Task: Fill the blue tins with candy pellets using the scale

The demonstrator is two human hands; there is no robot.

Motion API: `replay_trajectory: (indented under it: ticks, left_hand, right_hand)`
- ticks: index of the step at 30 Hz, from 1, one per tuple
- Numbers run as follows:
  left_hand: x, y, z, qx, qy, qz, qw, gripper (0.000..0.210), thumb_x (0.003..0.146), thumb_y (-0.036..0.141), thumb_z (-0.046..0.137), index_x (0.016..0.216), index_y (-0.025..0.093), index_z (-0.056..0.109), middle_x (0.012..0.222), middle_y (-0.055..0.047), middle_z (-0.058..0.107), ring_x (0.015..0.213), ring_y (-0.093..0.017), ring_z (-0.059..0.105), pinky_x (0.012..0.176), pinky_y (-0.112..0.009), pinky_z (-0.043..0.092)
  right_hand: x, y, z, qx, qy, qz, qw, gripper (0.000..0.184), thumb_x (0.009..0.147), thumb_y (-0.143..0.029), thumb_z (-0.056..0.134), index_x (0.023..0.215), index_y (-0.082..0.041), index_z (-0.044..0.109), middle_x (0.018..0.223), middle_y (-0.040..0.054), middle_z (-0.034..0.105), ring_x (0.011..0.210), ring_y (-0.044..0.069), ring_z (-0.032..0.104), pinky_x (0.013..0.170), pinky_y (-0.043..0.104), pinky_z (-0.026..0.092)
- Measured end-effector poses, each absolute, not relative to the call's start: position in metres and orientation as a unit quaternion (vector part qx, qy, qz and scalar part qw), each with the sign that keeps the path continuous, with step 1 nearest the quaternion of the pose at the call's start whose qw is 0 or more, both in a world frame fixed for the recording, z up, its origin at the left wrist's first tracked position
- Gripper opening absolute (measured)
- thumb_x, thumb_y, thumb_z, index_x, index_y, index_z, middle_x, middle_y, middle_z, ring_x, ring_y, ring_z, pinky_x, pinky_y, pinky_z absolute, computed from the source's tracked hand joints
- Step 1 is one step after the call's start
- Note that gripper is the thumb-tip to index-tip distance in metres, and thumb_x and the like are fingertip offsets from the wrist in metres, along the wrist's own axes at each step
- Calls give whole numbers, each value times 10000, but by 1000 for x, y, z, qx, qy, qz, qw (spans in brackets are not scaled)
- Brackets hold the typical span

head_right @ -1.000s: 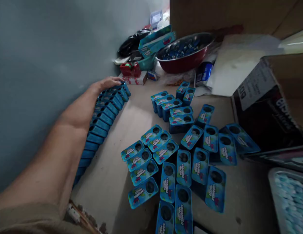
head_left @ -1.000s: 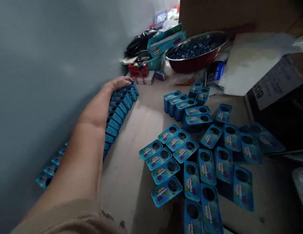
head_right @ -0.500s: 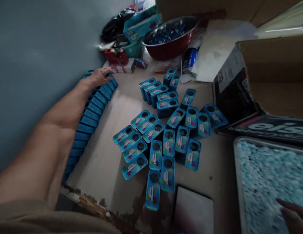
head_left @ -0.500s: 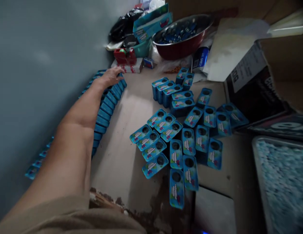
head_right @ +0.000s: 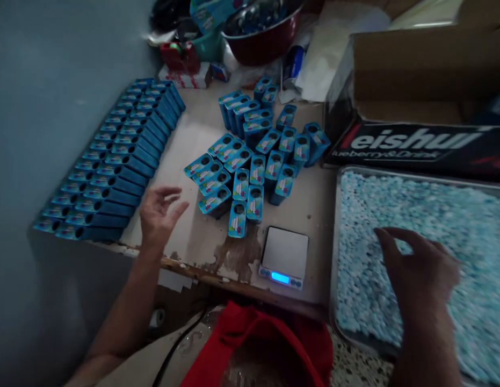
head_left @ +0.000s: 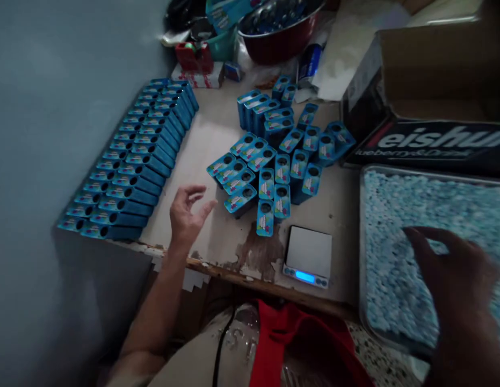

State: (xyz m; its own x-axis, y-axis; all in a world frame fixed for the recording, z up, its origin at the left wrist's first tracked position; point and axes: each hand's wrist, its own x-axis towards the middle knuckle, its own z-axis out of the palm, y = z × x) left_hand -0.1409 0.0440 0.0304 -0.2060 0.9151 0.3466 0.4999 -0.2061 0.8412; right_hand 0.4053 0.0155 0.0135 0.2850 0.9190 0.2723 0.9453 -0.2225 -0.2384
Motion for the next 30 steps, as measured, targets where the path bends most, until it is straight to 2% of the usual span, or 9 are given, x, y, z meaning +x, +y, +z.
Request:
replay_trajectory:
  ticks: [3, 7, 9, 11, 16, 21, 23, 25, 30]
  left_hand:
    - [-68, -3, 2, 597, 594, 516, 156, 444, 988, 550, 914, 1206, 214, 723, 1119, -70, 781, 1040, -239, 785, 1003, -384, 669]
    - [1, -7, -23, 633, 593, 481, 130, 719, 838, 519, 1049, 1370, 212, 676, 1270, -138, 789, 1174, -329, 801, 1029, -432, 677]
    - [5, 1, -25, 611, 633, 460, 118, 594, 869, 425, 1003, 1320, 211, 681, 1239, -154, 805, 1181, -359, 812, 1036, -456, 676]
    - [-8, 2, -17, 580, 671, 440, 138, 447, 916, 396, 926, 1255, 212, 701, 1117, -132, 822, 1059, -344, 831, 969, -440, 682]
    - [-41, -26, 22, 603, 600, 431, 303, 450, 964, 493, 875, 1289, 213, 736, 1015, -53, 839, 877, -239, 820, 841, -324, 681]
    - [10, -20, 26, 716, 445, 376, 386, 385, 939, 337, 902, 1294, 250, 781, 1145, -84, 853, 1039, -292, 834, 1000, -406, 696]
    - [30, -5, 19, 720, 435, 359, 405, 392, 911, 273, 917, 1279, 248, 787, 1180, -96, 857, 1094, -318, 835, 1032, -434, 695]
    - [39, 5, 13, 715, 430, 343, 431, 418, 915, 251, 923, 1310, 244, 787, 1219, -97, 860, 1142, -323, 834, 1076, -450, 689]
    - [14, -1, 7, 698, 425, 371, 441, 692, 846, 224, 1008, 1488, 262, 753, 1515, -126, 774, 1432, -346, 745, 1308, -501, 579]
  right_hand:
    - [403, 17, 2, -774, -582, -30, 247, 440, 903, -655, 573, 925, -294, 824, 839, 181, 789, 953, 456, 785, 903, 579, 589]
    - [398, 25, -5, -751, -614, -40, 239, 461, 981, -607, 545, 1002, -244, 829, 1048, 193, 860, 1119, 433, 764, 1078, 560, 554]
    - [401, 25, -6, -750, -621, -30, 227, 469, 995, -590, 551, 1050, -220, 834, 1089, 207, 858, 1125, 432, 751, 1112, 563, 542]
    - [406, 23, -9, -747, -628, -11, 219, 489, 1003, -586, 570, 1136, -196, 834, 1160, 228, 845, 1160, 436, 738, 1149, 568, 532]
    - [409, 21, -16, -709, -682, 36, 177, 584, 1059, -617, 618, 1425, -184, 755, 1489, 259, 739, 1421, 468, 651, 1253, 609, 480]
    - [402, 23, -11, -722, -683, 70, 80, 742, 1099, -650, 646, 1680, -191, 600, 1832, 285, 450, 1687, 548, 405, 1313, 714, 415]
    - [402, 22, -8, -728, -679, 77, 58, 725, 1090, -635, 666, 1688, -230, 597, 1848, 245, 449, 1695, 549, 395, 1299, 752, 426]
    - [403, 17, -6, -717, -692, 70, 49, 648, 1092, -607, 670, 1644, -269, 636, 1794, 219, 531, 1637, 545, 470, 1250, 753, 476]
    - [403, -14, -8, -664, -744, 45, 58, 577, 1057, -588, 636, 1557, -302, 672, 1588, 229, 678, 1416, 534, 654, 1141, 699, 573]
